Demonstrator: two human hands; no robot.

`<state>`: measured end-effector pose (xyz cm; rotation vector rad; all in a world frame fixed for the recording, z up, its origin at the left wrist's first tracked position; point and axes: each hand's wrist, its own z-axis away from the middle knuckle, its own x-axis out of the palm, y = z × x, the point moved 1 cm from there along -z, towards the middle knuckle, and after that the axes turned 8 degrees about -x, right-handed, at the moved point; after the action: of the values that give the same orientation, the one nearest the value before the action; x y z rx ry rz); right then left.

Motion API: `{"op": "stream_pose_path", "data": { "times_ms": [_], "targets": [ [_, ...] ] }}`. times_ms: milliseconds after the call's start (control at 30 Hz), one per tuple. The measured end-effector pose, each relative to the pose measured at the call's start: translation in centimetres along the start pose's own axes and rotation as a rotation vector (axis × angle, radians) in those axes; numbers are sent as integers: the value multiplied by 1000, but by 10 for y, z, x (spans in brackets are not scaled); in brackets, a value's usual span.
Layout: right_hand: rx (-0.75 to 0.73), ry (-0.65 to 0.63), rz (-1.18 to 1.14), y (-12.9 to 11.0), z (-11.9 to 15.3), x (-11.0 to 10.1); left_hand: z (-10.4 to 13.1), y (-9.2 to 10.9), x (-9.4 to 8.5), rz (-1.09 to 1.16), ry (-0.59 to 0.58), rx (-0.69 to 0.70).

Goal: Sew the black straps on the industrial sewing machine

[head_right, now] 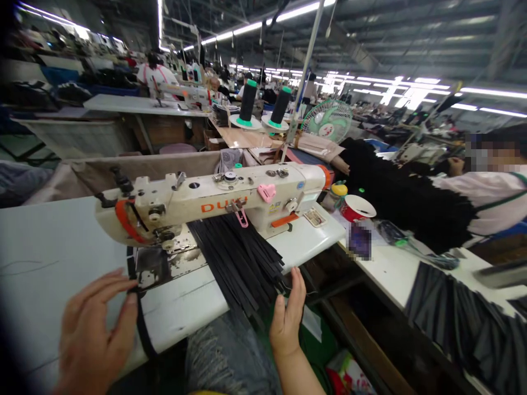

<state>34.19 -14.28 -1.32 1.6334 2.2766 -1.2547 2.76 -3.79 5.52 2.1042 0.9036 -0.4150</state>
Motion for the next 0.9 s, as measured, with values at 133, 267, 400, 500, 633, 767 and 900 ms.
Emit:
{"op": "stream_pose_path", "data": {
  "times_ms": [133,267,400,500,633,767,900],
  "targets": [
    [13,14,-20,-4,-10,18,30,50,37,61,-507,138],
    [-8,33,9,-9,-19,40,42,65,87,35,-634,83],
    [-17,35,99,-15,-33,65,30,58,125,-4,-579,113],
    [2,24,170,-20,-43,76,14,49,141,-29,-568,131],
    [-31,-23,164,-23,-44,64,-1,42,139,23,-581,125],
    [-154,-110,135,-34,-29,43,-7,40,126,130,-547,24],
    [-288,-302,232,-52,-23,54,-10,35,125,211,-468,-82]
  ]
}}
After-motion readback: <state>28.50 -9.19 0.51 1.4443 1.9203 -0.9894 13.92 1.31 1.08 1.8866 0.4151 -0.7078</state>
